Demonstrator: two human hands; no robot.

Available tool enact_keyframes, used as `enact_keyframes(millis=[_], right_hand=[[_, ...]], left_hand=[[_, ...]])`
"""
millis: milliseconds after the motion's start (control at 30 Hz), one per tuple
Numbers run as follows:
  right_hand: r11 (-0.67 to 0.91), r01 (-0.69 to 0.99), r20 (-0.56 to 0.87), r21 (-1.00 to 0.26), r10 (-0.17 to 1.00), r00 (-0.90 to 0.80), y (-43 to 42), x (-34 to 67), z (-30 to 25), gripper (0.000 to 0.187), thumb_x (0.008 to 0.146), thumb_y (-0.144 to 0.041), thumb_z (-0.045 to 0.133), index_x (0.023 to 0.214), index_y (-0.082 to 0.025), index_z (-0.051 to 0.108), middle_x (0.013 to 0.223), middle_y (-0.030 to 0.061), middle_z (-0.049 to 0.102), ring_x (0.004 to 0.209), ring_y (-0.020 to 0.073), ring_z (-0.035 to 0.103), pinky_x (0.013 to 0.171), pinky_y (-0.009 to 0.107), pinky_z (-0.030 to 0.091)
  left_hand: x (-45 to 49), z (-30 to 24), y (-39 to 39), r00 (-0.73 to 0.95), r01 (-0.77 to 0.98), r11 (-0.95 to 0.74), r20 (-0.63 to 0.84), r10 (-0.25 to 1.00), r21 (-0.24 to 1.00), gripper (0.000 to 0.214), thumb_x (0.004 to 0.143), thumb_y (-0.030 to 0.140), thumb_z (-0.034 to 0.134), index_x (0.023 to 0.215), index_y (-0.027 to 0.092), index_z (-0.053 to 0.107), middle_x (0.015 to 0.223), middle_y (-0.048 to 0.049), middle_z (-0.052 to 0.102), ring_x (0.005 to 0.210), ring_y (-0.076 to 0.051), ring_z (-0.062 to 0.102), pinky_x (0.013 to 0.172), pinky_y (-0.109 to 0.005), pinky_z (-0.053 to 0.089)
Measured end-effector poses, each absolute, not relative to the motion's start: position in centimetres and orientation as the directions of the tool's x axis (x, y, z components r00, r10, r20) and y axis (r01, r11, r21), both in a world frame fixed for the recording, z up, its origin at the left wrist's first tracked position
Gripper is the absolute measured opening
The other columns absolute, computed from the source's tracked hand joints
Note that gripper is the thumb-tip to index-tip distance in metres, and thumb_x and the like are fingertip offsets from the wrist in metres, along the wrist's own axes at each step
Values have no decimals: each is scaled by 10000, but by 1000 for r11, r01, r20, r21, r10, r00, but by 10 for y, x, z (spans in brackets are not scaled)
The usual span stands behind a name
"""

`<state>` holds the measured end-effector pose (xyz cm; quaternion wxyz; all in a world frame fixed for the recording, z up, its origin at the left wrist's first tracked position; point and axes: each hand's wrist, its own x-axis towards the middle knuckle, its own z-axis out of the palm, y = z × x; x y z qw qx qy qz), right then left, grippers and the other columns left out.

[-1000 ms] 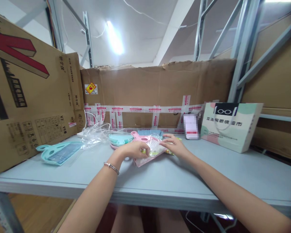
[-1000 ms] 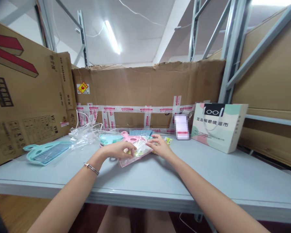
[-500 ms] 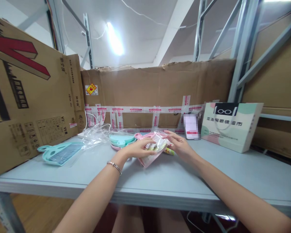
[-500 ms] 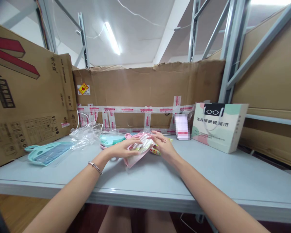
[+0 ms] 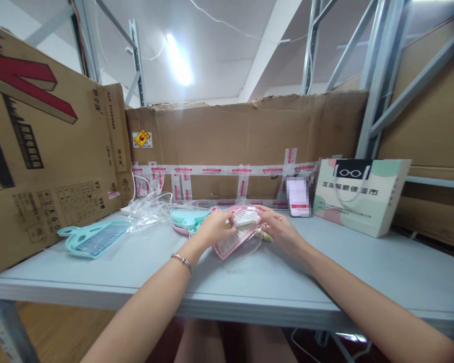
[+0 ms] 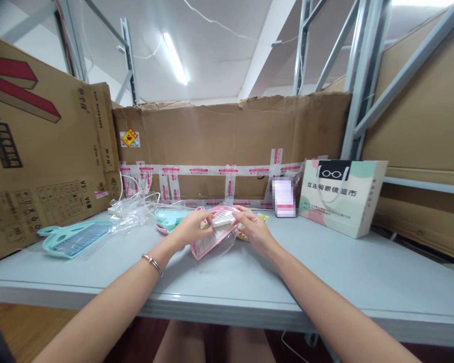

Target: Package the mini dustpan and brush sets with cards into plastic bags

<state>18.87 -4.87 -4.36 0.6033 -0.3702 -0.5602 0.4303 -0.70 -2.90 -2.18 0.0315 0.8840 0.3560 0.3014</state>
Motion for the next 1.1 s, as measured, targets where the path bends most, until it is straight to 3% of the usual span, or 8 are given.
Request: enact_keyframes(millis=[133, 233, 433, 567, 667, 800, 933, 1100], right_hand=[[368, -63, 370, -928, 928, -34, -53, 184, -42, 416, 600, -610, 659, 680, -202, 665, 1351, 29, 440, 1065, 220, 535, 803, 284, 475], [367, -30, 368, -930, 925, -93, -55, 182, -43, 475, 642, -665, 581, 763, -214, 672, 1373, 34, 413, 1071, 215, 534, 844, 301, 462], [524, 169, 464, -835, 835, -296, -57, 189, -46, 517, 547, -529, 740, 992, -280, 658, 1439, 61, 281, 1311, 267, 313, 963, 383, 397], [550, 268, 412, -791, 803, -430, -64, 196, -43, 770, 447, -371, 831, 1169, -336, 568, 1514, 41, 62, 1360, 287, 212, 986, 423, 382], [550, 302, 392, -779, 803, -449, -69, 195, -41, 764, 474, -366, 822, 1189, -347, 553, 1522, 33, 24, 1376, 294, 160, 997, 452, 367], [577, 284, 432, -766, 789, -437, -69, 187, -44, 582, 618, -399, 745, 1170, -344, 570, 1513, 25, 109, 1387, 243, 138, 993, 402, 386], [605, 287, 537, -743, 794, -283, -61, 182, -47, 325, 701, -440, 665, 993, -299, 679, 1386, 64, 390, 1309, 242, 335, 984, 408, 389], [455, 204, 438, -867, 891, -122, -54, 183, -48, 301, 645, -507, 681, 740, -225, 724, 1206, 90, 542, 1086, 247, 542, 828, 386, 490]], left_hand=[[6, -29, -38, 475, 649, -709, 581, 661, 276, 138, 743, 318, 569, 745, 185, 534, 854, -33, 598, 768, -164, 535, 677, -276, 398], [13, -31, -43, 400, 695, -662, 613, 681, 281, 123, 805, 287, 501, 740, 183, 513, 829, -36, 568, 753, -161, 513, 690, -294, 386], [10, -27, -40, 280, 740, -583, 634, 720, 335, 163, 787, 305, 552, 694, 178, 512, 779, -31, 542, 735, -164, 501, 699, -306, 387], [-1, -21, -34, 487, 597, -724, 561, 669, 346, 90, 765, 255, 561, 804, 177, 580, 876, -31, 612, 807, -163, 541, 722, -282, 401], [-4, -19, -35, 610, 533, -794, 518, 600, 292, 122, 790, 181, 492, 812, 189, 612, 881, -26, 646, 816, -158, 555, 739, -276, 395], [4, -22, -40, 494, 660, -719, 595, 634, 217, 110, 790, 222, 506, 705, 175, 559, 784, -37, 613, 709, -156, 525, 692, -292, 379], [10, -26, -41, 408, 695, -653, 583, 702, 299, 170, 791, 289, 528, 667, 173, 534, 718, -26, 592, 668, -148, 507, 646, -283, 368], [-1, -17, -37, 587, 547, -709, 399, 704, 446, 251, 793, 375, 508, 694, 167, 611, 744, -7, 638, 709, -145, 535, 659, -255, 384]])
